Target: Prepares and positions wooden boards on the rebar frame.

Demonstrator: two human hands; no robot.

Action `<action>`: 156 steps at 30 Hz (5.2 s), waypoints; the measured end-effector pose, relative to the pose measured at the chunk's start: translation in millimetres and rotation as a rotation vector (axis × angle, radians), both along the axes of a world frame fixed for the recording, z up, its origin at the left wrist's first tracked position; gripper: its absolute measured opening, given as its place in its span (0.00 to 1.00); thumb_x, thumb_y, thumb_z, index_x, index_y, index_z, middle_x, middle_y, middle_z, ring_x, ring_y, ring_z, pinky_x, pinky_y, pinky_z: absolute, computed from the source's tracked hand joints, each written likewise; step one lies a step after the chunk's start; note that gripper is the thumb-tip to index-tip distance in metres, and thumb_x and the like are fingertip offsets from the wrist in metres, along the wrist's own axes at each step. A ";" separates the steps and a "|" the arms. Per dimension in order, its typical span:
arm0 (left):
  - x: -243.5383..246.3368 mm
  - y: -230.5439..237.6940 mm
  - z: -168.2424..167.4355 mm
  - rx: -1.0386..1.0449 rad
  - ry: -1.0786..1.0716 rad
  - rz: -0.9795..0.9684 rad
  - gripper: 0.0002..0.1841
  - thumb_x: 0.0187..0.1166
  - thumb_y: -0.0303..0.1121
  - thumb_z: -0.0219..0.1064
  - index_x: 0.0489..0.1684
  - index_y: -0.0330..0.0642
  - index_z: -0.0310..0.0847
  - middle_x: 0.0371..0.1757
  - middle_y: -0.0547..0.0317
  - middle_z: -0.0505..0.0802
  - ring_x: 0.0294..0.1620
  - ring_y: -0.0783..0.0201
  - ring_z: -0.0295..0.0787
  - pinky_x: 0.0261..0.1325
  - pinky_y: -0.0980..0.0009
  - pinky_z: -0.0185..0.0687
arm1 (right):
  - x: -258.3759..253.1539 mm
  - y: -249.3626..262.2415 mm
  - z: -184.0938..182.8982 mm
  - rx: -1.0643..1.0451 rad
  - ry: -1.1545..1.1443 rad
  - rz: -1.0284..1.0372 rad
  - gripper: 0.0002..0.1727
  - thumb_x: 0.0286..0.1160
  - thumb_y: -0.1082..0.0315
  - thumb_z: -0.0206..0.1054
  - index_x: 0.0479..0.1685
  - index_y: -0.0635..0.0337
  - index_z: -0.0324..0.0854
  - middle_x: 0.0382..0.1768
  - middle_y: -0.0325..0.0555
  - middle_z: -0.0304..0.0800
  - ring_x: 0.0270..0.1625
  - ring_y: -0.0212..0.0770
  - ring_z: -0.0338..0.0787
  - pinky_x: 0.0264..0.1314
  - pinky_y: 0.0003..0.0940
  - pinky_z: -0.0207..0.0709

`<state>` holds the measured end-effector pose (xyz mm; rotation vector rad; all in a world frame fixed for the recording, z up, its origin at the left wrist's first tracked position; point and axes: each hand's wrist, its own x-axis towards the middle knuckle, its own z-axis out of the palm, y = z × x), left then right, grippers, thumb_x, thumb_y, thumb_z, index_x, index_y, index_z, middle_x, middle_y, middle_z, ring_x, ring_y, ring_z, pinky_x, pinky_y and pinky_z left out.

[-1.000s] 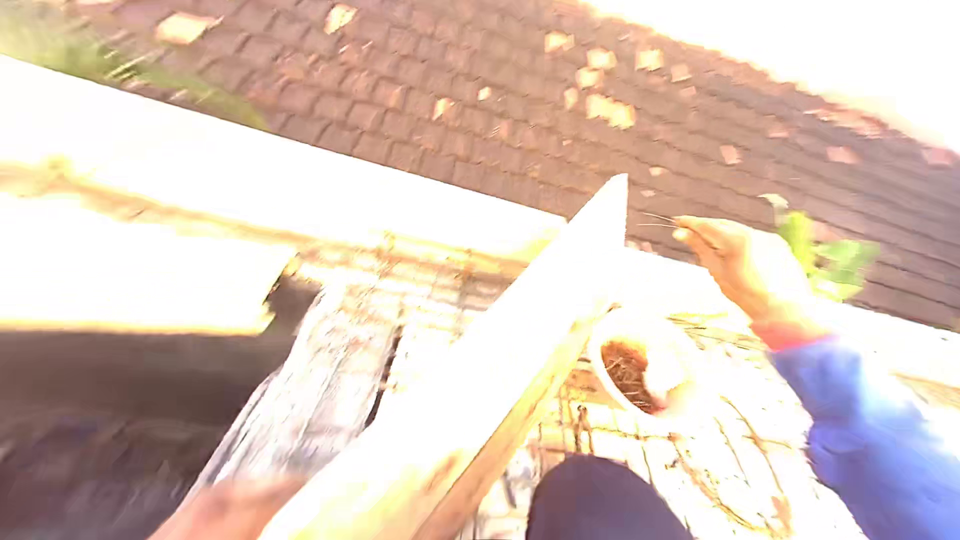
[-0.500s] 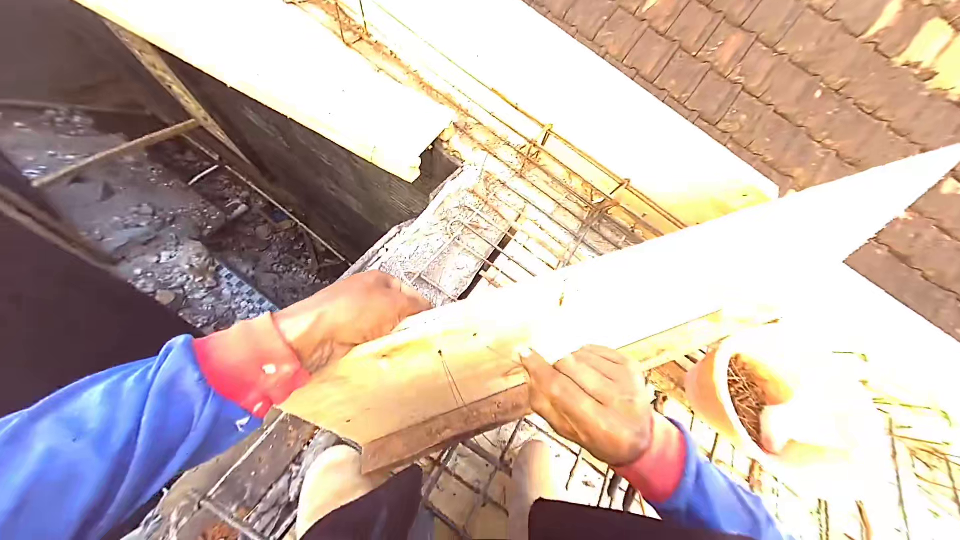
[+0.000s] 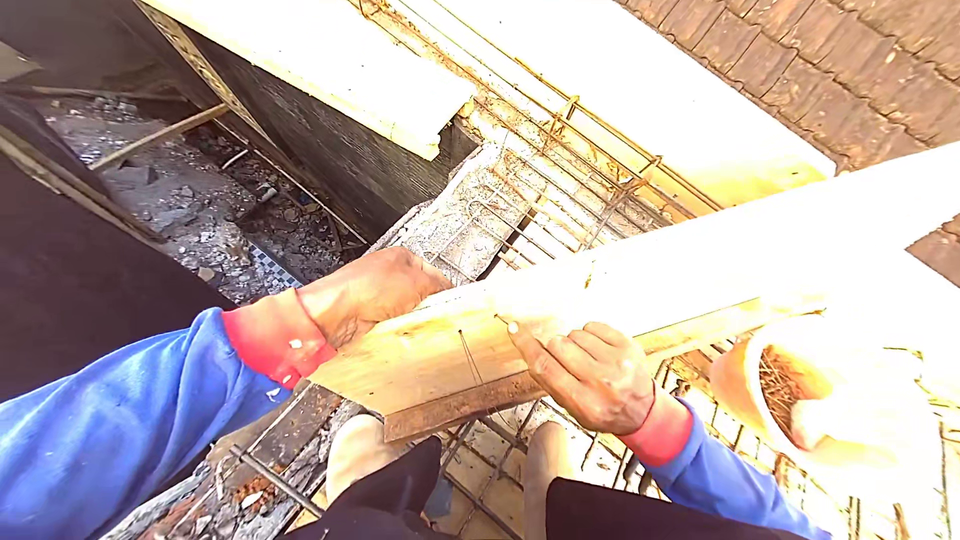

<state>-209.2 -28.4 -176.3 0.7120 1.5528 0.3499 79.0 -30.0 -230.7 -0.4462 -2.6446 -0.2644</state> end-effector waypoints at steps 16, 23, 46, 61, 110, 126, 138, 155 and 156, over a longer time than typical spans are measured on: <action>1.6 -15.0 0.9 0.069 -0.047 -0.030 0.14 0.86 0.35 0.64 0.31 0.41 0.90 0.22 0.52 0.89 0.19 0.65 0.82 0.20 0.72 0.74 | -49.6 -25.4 16.0 -0.373 -0.015 -0.238 0.09 0.86 0.65 0.60 0.49 0.60 0.82 0.28 0.42 0.88 0.25 0.40 0.89 0.24 0.34 0.84; 0.2 -14.7 0.4 0.053 -0.042 -0.054 0.11 0.85 0.36 0.67 0.34 0.44 0.92 0.25 0.52 0.92 0.22 0.63 0.87 0.25 0.68 0.82 | -4.3 -21.5 31.7 -0.427 -0.092 -0.162 0.17 0.86 0.55 0.55 0.46 0.57 0.84 0.26 0.39 0.87 0.28 0.38 0.88 0.28 0.35 0.81; 1.8 -16.6 -0.5 0.094 -0.036 -0.053 0.13 0.85 0.36 0.66 0.30 0.43 0.92 0.24 0.52 0.92 0.21 0.62 0.86 0.24 0.67 0.81 | -29.4 -7.0 63.6 -1.112 -0.237 -0.418 0.19 0.91 0.47 0.52 0.48 0.44 0.87 0.26 0.26 0.88 0.28 0.24 0.88 0.31 0.28 0.85; 14.4 -43.7 5.2 0.123 -0.006 -0.157 0.10 0.83 0.43 0.71 0.34 0.54 0.94 0.31 0.64 0.95 0.30 0.68 0.89 0.34 0.69 0.83 | -13.2 -5.5 144.7 -0.717 -0.613 -0.317 0.39 0.78 0.24 0.51 0.54 0.52 0.85 0.39 0.42 0.93 0.43 0.46 0.94 0.40 0.52 0.87; 36.4 -64.6 -28.0 0.410 -0.517 0.815 0.10 0.93 0.34 0.54 0.52 0.40 0.80 0.33 0.52 0.88 0.26 0.60 0.91 0.32 0.61 0.95 | -73.0 49.4 101.7 -1.761 -0.881 -0.358 0.24 0.85 0.46 0.65 0.37 0.59 0.90 0.26 0.39 0.88 0.28 0.30 0.84 0.34 0.30 0.78; 29.6 -86.1 -33.3 0.238 -0.830 0.217 0.18 0.86 0.41 0.62 0.61 0.35 0.80 0.42 0.36 0.94 0.46 0.47 0.96 0.61 0.52 0.90 | -71.0 49.5 86.0 -1.620 -0.531 -0.456 0.18 0.88 0.57 0.59 0.31 0.53 0.86 0.23 0.36 0.83 0.24 0.31 0.79 0.26 0.31 0.71; 30.2 -92.5 -23.7 0.296 -0.446 -0.089 0.12 0.82 0.42 0.71 0.40 0.47 0.97 0.40 0.55 0.98 0.42 0.60 0.96 0.51 0.64 0.93 | -73.2 42.2 80.5 -1.988 -0.586 -0.405 0.12 0.89 0.63 0.61 0.43 0.63 0.83 0.35 0.44 0.94 0.33 0.34 0.93 0.39 0.29 0.89; 30.6 -88.4 -41.7 0.144 -0.974 0.450 0.30 0.96 0.52 0.38 0.57 0.35 0.80 0.47 0.39 0.90 0.46 0.48 0.94 0.59 0.48 0.91 | -81.0 49.1 88.8 -2.282 0.120 -0.508 0.16 0.97 0.62 0.43 0.64 0.63 0.70 0.37 0.58 0.93 0.36 0.50 0.98 0.44 0.45 0.94; 34.0 -88.4 -43.2 0.114 -1.050 0.396 0.30 0.96 0.52 0.37 0.56 0.36 0.80 0.47 0.41 0.89 0.45 0.50 0.93 0.59 0.50 0.91 | -80.7 47.3 89.7 -2.320 0.129 -0.512 0.16 0.97 0.62 0.42 0.64 0.62 0.70 0.35 0.56 0.92 0.35 0.49 0.97 0.43 0.46 0.94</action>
